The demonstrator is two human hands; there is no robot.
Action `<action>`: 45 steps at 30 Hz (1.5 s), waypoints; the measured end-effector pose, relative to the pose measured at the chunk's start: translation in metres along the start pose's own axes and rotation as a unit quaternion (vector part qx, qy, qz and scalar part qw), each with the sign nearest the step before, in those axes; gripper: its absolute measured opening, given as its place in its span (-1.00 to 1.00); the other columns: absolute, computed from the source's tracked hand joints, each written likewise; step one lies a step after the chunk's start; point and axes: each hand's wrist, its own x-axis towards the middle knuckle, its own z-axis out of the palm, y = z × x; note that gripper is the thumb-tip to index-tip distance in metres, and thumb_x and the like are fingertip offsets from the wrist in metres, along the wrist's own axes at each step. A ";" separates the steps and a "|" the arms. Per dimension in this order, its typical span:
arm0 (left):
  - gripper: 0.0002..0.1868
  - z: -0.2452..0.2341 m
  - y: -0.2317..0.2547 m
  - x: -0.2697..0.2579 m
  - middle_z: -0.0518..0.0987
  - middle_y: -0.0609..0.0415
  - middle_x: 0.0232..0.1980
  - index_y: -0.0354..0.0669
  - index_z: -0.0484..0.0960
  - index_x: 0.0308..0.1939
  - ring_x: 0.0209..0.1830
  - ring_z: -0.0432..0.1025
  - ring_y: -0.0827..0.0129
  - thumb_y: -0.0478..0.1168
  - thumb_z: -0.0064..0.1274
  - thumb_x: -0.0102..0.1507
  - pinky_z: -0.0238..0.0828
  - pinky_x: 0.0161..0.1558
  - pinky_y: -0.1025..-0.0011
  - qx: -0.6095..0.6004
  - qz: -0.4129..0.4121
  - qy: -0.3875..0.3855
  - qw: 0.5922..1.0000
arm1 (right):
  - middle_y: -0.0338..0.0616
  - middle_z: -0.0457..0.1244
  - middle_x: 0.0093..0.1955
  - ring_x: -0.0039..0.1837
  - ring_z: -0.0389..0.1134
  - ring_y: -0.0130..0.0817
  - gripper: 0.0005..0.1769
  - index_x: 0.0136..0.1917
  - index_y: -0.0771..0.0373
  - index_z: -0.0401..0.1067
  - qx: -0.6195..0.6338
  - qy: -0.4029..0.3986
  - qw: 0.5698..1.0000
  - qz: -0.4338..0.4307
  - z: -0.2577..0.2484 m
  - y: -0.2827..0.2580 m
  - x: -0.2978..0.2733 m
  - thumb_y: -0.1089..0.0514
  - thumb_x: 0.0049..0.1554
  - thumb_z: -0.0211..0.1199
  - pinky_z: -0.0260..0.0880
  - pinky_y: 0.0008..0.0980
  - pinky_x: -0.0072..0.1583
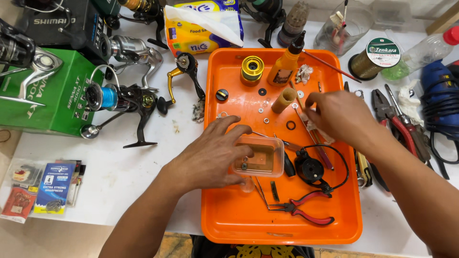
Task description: The person cleans small fishing reel components by dipping them into a liquid solution in a plastic container and scrubbing them with a brush. The person handles the parts and the brush over an orange tray filled with tools and fishing gear.
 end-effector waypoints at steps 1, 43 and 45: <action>-0.43 0.002 -0.002 0.000 0.31 -0.06 0.23 -0.02 0.63 -0.13 0.43 0.03 -0.18 0.25 0.30 -0.02 0.05 0.29 -0.06 0.000 0.000 0.000 1.000 | -0.15 0.42 -0.16 -0.07 0.42 0.01 -0.69 0.09 0.01 0.48 0.000 0.000 1.000 0.000 0.000 0.002 0.007 -0.12 0.23 0.04 0.41 -0.01 -0.12; -0.56 0.017 0.005 0.003 0.31 -0.09 0.23 0.24 0.74 -0.19 0.36 0.08 -0.22 0.28 0.22 -0.03 -0.08 0.36 -0.21 0.105 0.000 -0.002 0.994 | 0.09 0.25 0.06 0.09 0.33 -0.29 -0.65 0.30 0.23 0.01 0.526 0.336 0.779 -0.061 -0.047 0.036 -0.077 0.52 0.40 -0.01 0.18 -0.54 -0.09; -0.57 0.014 0.005 0.002 0.28 -0.11 0.29 0.23 0.74 -0.23 0.39 0.06 -0.23 0.31 0.19 0.00 -0.12 0.37 -0.21 0.097 -0.008 -0.013 0.995 | -0.09 0.23 0.02 -0.10 0.21 -0.43 -0.78 0.34 0.26 0.13 0.511 0.312 0.801 0.020 -0.045 0.052 -0.074 0.47 0.50 -0.08 0.12 -0.54 -0.21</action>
